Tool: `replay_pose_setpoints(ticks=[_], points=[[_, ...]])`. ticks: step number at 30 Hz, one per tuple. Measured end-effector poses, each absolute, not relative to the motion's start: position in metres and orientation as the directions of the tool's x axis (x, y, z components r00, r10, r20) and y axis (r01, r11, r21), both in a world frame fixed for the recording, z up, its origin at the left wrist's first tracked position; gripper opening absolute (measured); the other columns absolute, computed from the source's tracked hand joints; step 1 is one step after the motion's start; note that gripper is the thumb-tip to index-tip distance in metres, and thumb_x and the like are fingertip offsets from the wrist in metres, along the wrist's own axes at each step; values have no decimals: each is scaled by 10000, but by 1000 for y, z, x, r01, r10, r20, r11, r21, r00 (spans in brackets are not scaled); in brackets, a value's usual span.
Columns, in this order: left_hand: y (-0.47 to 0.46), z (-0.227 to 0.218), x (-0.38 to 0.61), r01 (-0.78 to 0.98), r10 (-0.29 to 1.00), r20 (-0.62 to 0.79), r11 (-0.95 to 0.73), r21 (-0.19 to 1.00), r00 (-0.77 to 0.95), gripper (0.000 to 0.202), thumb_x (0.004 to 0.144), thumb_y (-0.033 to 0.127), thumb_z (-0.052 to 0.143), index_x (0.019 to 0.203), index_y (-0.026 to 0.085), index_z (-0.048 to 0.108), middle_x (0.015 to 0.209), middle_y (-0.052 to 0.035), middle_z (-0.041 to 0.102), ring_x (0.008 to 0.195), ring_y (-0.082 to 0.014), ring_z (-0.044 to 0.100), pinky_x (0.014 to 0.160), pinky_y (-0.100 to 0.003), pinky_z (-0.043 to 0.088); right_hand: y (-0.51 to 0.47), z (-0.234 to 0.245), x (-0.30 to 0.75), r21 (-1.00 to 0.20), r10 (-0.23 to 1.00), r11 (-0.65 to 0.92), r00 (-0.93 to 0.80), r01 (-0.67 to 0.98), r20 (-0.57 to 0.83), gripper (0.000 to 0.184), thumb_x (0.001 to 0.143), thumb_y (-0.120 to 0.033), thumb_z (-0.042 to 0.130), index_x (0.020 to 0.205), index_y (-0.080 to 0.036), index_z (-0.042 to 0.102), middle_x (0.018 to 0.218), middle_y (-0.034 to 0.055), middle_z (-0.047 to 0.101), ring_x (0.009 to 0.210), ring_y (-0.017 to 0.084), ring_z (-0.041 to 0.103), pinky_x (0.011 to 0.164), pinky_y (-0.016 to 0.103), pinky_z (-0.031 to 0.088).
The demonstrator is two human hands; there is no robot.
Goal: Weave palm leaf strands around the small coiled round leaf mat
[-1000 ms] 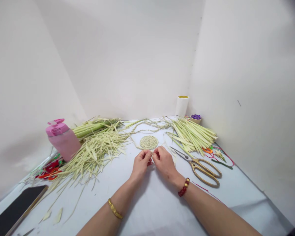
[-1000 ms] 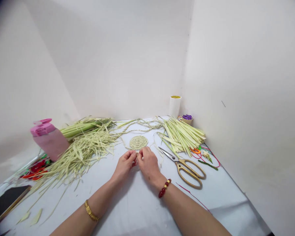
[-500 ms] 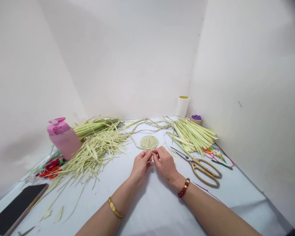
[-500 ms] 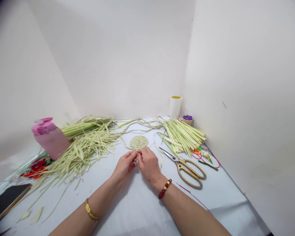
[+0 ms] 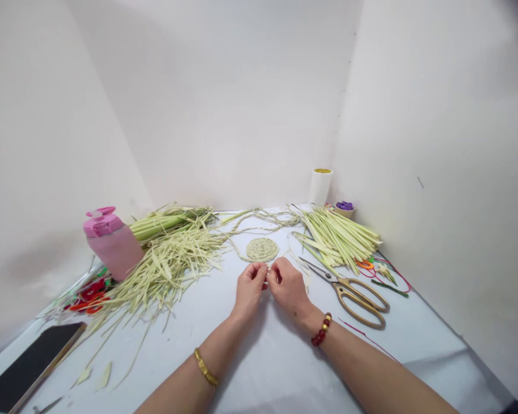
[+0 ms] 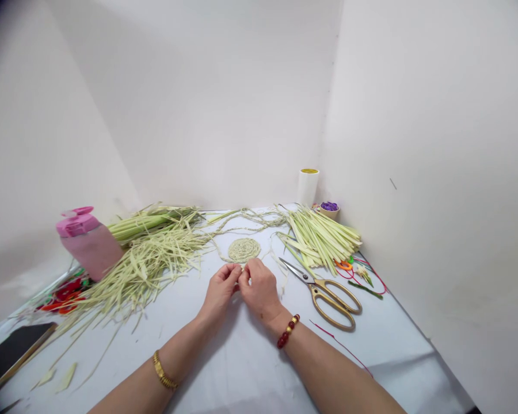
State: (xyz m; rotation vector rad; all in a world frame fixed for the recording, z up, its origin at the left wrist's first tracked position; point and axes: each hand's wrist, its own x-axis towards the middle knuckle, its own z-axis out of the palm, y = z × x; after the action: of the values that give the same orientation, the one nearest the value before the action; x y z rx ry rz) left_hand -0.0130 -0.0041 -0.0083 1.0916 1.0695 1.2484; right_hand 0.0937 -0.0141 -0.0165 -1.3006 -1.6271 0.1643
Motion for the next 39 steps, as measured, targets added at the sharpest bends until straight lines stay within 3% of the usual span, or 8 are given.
replay_pose_setpoints(ticks=[10, 14, 20, 25, 28, 32, 36, 39], points=[[-4, -5, -16, -165, 993, -17, 36, 986, 119, 237, 685, 387, 669, 725, 161, 610, 702, -19, 602, 630, -108, 546, 576, -208, 435, -18, -14, 97, -769, 853, 397, 107, 501, 510, 58, 822, -231, 477, 788, -195, 508, 707, -10, 548, 608, 129, 480, 597, 248, 380], [-4, -4, -17, -140, 992, -31, 48, 989, 119, 245, 668, 384, 688, 734, 155, 633, 705, -33, 615, 619, -107, 538, 565, -200, 424, -16, -15, 100, -745, 834, 425, 97, 513, 543, 106, 847, -211, 447, 780, -195, 528, 732, 5, 572, 640, 133, 506, 617, 249, 393], [-3, 0, -19, -279, 966, -125, 187, 942, 228, 368, 691, 488, 674, 782, 132, 646, 721, -49, 624, 641, -117, 568, 605, -224, 444, -16, -17, 103, -636, 795, 475, 13, 608, 607, 141, 872, -200, 417, 786, -198, 529, 748, 21, 574, 652, 146, 519, 624, 261, 393], [-1, 0, -22, -265, 967, -135, 190, 945, 214, 310, 668, 438, 717, 741, 159, 601, 730, -14, 606, 658, -101, 558, 624, -207, 428, -18, -16, 100, -610, 794, 505, -51, 611, 606, 150, 874, -200, 399, 794, -195, 526, 769, 35, 573, 696, 162, 524, 657, 279, 393], [-1, -1, -21, -216, 982, -53, 92, 972, 180, 303, 704, 453, 676, 709, 173, 559, 702, 13, 570, 652, -98, 536, 640, -214, 429, -20, -12, 99, -754, 865, 436, 2, 492, 502, 149, 863, -247, 429, 739, -199, 496, 711, 9, 551, 639, 145, 498, 613, 267, 387], [-3, 1, -20, -84, 989, 94, -85, 993, 114, 288, 748, 450, 617, 681, 186, 524, 614, 42, 516, 567, -92, 465, 583, -210, 397, -17, -6, 99, -962, 972, 234, -32, 142, 232, 189, 832, -308, 466, 677, -202, 458, 564, -43, 481, 506, 110, 444, 509, 234, 372], [-4, 4, -20, 4, 983, 152, -153, 988, 107, 252, 785, 424, 575, 711, 190, 518, 599, 43, 514, 554, -99, 457, 570, -215, 389, -12, -4, 105, -991, 969, -10, -244, -134, 23, 201, 796, -341, 494, 663, -193, 462, 508, -65, 430, 408, 82, 384, 448, 225, 355], [-2, 3, -21, 16, 980, 151, -154, 988, 133, 249, 797, 420, 561, 719, 188, 513, 619, 40, 521, 559, -98, 467, 565, -212, 391, -11, -1, 111, -970, 936, -103, -351, -221, -20, 179, 757, -337, 548, 703, -180, 481, 596, -42, 479, 440, 68, 383, 466, 219, 376]])
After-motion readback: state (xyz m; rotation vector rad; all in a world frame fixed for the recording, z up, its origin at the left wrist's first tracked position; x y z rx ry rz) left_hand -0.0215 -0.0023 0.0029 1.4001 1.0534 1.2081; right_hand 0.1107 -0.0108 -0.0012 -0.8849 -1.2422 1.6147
